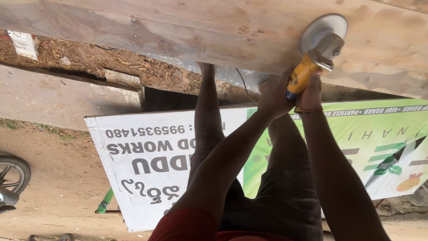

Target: The person smooths the surface of a wooden board by moving a power sander across it in repeated motions.

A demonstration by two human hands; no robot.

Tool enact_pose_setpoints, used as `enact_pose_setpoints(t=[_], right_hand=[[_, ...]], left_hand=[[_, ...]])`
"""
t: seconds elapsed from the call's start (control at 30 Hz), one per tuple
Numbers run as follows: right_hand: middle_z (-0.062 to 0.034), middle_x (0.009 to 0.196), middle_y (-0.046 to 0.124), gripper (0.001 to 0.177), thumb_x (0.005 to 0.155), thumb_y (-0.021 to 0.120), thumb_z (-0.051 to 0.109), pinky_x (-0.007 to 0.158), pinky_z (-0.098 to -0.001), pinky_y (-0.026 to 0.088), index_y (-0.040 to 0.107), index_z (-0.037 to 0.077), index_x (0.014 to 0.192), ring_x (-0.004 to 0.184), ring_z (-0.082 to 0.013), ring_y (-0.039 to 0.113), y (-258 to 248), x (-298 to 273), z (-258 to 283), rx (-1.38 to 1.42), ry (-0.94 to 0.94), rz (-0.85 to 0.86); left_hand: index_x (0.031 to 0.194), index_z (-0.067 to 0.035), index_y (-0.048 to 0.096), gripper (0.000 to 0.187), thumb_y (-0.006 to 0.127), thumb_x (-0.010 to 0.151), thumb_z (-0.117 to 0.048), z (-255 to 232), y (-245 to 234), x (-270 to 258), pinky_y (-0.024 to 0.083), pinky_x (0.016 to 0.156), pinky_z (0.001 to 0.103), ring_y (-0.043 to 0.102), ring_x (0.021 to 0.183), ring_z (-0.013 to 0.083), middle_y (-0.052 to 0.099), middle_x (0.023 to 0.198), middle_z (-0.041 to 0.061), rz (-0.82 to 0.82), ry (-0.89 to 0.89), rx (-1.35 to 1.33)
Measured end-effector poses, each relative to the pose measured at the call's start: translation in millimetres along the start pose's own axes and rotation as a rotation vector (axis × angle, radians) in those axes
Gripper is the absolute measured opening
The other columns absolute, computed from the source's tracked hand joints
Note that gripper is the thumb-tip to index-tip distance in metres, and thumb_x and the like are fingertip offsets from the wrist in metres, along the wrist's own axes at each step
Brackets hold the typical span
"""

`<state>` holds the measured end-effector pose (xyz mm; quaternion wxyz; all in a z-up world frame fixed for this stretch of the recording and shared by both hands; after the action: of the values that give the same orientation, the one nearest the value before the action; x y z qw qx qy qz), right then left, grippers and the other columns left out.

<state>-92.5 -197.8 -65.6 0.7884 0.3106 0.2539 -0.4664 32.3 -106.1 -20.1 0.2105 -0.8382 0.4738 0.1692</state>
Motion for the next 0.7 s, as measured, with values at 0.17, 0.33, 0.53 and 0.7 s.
enact_pose_setpoints(t=[0.17, 0.33, 0.53, 0.7], right_hand=[[-0.0091, 0.132, 0.059, 0.084, 0.096, 0.06, 0.069, 0.104, -0.0411, 0.058, 0.044, 0.005, 0.147, 0.12, -0.0232, 0.064, -42.9, 20.6, 43.8, 0.081, -0.015, 0.052], [-0.0124, 0.125, 0.065, 0.083, 0.097, 0.06, 0.068, 0.099, -0.0402, 0.058, 0.053, -0.003, 0.139, 0.113, -0.0231, 0.067, -10.9, 63.7, 48.4, -0.045, -0.07, 0.034], [-0.01, 0.105, 0.071, 0.066, 0.102, 0.063, 0.058, 0.078, -0.0327, 0.06, 0.063, -0.005, 0.121, 0.091, -0.0181, 0.07, 93.6, 84.4, 19.3, -0.217, -0.064, 0.161], [-0.0066, 0.094, 0.079, 0.062, 0.094, 0.067, 0.061, 0.074, -0.0306, 0.065, 0.068, 0.001, 0.112, 0.085, -0.0156, 0.078, 210.4, 119.1, -32.1, -0.679, -0.079, 0.283]], left_hand=[[0.15, -0.017, 0.034, 0.093, 0.084, 0.073, -0.034, -27.6, 43.4, 35.1, 0.057, 0.087, 0.053, 0.071, 0.102, 0.0441, 0.073, 0.109, 0.022, 0.179, -0.142, -0.06], [0.152, -0.021, 0.034, 0.089, 0.084, 0.08, -0.033, -36.2, 8.6, 59.1, 0.058, 0.085, 0.054, 0.072, 0.102, 0.0447, 0.076, 0.109, 0.022, 0.105, -0.209, -0.113], [0.155, -0.013, 0.029, 0.093, 0.084, 0.08, -0.014, -5.4, -73.1, 50.0, 0.066, 0.086, 0.046, 0.078, 0.1, 0.0385, 0.075, 0.111, 0.022, -0.046, -0.08, -0.21], [0.151, -0.01, 0.033, 0.083, 0.082, 0.087, 0.003, 36.2, -159.7, 42.4, 0.061, 0.1, 0.04, 0.07, 0.123, 0.0303, 0.066, 0.132, 0.015, -0.374, 0.089, -0.286]])
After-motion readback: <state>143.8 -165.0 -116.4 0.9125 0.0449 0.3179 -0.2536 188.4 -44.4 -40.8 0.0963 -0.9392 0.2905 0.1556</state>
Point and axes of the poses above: each hand's wrist, its own x-axis towards the middle knuckle, its own y-axis out of the palm, z = x × y, the point moved 3 cm from there along x, towards the middle knuckle
